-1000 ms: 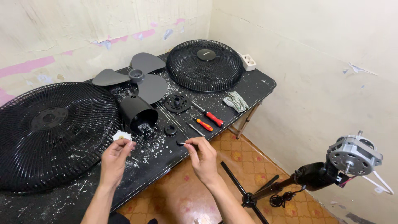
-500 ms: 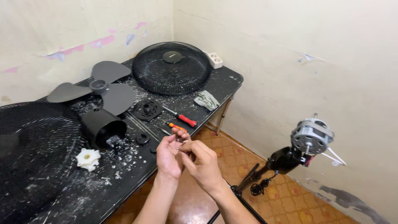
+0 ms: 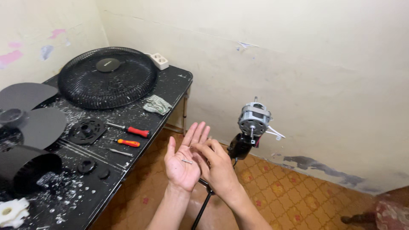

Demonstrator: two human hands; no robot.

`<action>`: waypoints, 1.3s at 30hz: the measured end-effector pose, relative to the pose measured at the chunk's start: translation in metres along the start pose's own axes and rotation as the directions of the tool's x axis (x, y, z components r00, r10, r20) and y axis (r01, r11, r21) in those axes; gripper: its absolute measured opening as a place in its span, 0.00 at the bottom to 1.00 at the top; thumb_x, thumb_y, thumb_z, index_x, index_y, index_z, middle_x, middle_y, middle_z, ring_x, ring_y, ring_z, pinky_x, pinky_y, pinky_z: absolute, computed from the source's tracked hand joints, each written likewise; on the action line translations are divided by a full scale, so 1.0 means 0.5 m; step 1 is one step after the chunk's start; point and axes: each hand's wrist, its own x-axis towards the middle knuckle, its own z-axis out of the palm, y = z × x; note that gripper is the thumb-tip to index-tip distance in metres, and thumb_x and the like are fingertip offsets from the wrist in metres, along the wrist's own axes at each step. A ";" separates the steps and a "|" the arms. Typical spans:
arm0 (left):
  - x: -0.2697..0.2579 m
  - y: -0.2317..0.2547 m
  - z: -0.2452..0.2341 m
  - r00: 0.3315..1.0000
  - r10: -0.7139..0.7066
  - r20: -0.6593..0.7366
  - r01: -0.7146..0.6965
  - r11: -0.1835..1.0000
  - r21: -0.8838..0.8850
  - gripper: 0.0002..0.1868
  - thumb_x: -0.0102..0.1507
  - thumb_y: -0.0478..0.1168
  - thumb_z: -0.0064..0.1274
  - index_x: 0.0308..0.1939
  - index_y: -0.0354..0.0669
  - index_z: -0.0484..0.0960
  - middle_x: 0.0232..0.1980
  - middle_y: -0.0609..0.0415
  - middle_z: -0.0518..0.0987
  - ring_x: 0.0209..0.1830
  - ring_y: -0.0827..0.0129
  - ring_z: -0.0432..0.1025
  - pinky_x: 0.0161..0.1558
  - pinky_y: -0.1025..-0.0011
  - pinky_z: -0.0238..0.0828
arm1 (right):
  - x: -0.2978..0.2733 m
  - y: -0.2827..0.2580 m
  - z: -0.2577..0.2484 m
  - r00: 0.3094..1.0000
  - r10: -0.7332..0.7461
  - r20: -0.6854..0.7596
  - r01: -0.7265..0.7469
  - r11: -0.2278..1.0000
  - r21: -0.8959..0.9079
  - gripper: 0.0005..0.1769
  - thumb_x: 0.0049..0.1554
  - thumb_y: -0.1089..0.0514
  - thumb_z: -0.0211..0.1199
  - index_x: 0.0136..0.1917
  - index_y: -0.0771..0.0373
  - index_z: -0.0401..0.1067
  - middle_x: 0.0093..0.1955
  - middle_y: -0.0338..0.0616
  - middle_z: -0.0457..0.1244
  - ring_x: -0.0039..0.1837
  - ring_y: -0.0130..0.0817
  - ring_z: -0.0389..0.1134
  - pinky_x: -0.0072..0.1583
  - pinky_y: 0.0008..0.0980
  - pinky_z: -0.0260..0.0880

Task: The person assembles a fan motor by attaching the stator and rotor components, cleaning parts with a cloth, and securing them with screws and a screwdriver. The person handles the motor housing, stator, rotor, and fasteners throughout the process.

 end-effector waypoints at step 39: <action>0.094 -0.272 0.029 0.958 -0.219 0.187 0.256 0.946 -0.199 0.56 0.68 0.75 0.21 0.79 0.26 0.44 0.84 0.37 0.47 0.85 0.49 0.39 0.82 0.54 0.30 | -0.136 0.082 -0.252 0.793 0.610 -0.007 0.044 -0.046 0.998 0.28 0.61 0.53 0.52 0.65 0.79 0.64 0.66 0.64 0.64 0.70 0.48 0.66 0.72 0.44 0.61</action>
